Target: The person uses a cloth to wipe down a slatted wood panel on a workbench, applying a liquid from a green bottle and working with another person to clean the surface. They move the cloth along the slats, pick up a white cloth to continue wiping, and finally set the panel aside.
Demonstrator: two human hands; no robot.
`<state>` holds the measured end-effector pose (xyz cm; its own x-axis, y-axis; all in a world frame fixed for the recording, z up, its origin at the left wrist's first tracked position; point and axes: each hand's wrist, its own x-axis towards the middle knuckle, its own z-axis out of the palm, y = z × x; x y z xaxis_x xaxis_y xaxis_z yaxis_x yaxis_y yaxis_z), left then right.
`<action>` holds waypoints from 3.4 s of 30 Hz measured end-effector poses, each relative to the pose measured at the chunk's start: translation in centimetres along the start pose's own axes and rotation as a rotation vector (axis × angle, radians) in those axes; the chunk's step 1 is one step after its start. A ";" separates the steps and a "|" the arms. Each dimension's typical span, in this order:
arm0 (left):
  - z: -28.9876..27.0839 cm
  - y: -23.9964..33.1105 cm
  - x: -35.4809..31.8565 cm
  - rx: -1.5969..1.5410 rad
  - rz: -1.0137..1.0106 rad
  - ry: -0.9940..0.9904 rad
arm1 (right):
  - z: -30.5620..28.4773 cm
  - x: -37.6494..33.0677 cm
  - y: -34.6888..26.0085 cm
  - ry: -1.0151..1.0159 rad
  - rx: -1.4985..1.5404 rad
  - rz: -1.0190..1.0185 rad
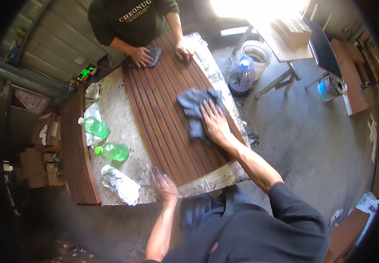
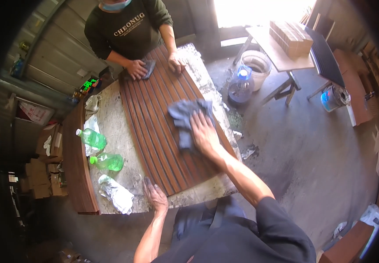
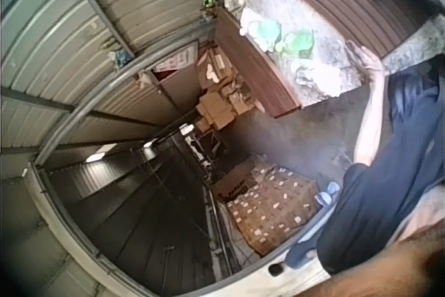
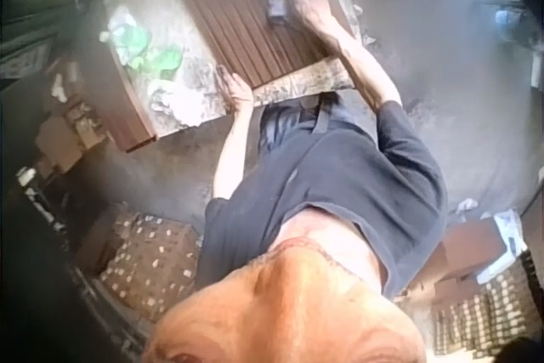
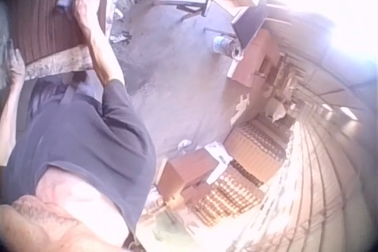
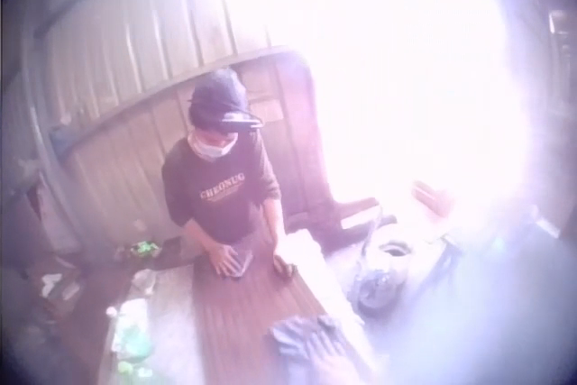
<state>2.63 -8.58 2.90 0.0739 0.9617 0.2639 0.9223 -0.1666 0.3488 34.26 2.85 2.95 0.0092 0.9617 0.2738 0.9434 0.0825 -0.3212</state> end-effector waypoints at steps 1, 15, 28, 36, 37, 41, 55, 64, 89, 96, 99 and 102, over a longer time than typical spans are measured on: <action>0.2 -0.1 0.4 -0.015 0.013 -0.024 | 1.4 2.0 0.4 0.051 -0.032 0.052; 3.5 -2.8 13.0 -0.109 0.546 -0.229 | -4.9 -18.5 -14.1 0.038 1.665 0.951; 4.6 -2.1 12.9 -0.097 0.649 -0.111 | -0.6 -16.7 -8.1 0.848 0.051 1.003; 5.3 -3.5 13.2 -0.070 0.612 -0.142 | 2.7 -15.4 -28.0 0.724 0.639 1.095; 5.0 -3.3 13.1 -0.136 0.591 -0.150 | 3.2 -16.4 -30.8 0.648 0.597 1.031; 4.9 -4.0 13.6 -0.284 0.544 -0.200 | 1.6 -20.0 -34.1 0.369 1.290 1.014; 3.6 -3.8 12.3 -0.186 0.709 -0.180 | -0.8 -15.5 -17.1 0.085 -0.033 0.547; 2.7 -4.6 12.0 -0.131 0.689 -0.220 | -1.0 -11.0 -10.9 0.009 -0.078 0.280; 0.9 -2.7 6.6 -0.178 0.178 -0.075 | 0.2 0.3 2.7 0.004 0.063 -0.028; 1.4 -2.9 6.5 -0.210 0.168 -0.083 | -1.6 -4.0 1.1 -0.058 0.119 -0.109; 0.7 -2.8 6.2 -0.220 0.148 -0.084 | -5.5 -11.7 -0.3 -0.137 0.139 -0.121; 1.1 -2.3 6.6 -0.220 0.187 -0.103 | -6.0 -11.1 0.5 -0.159 0.124 -0.106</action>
<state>1.39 -1.59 2.88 0.2831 0.9250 0.2534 0.7855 -0.3752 0.4921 36.59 -9.33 5.22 -0.1490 0.9743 0.1691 0.8884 0.2070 -0.4097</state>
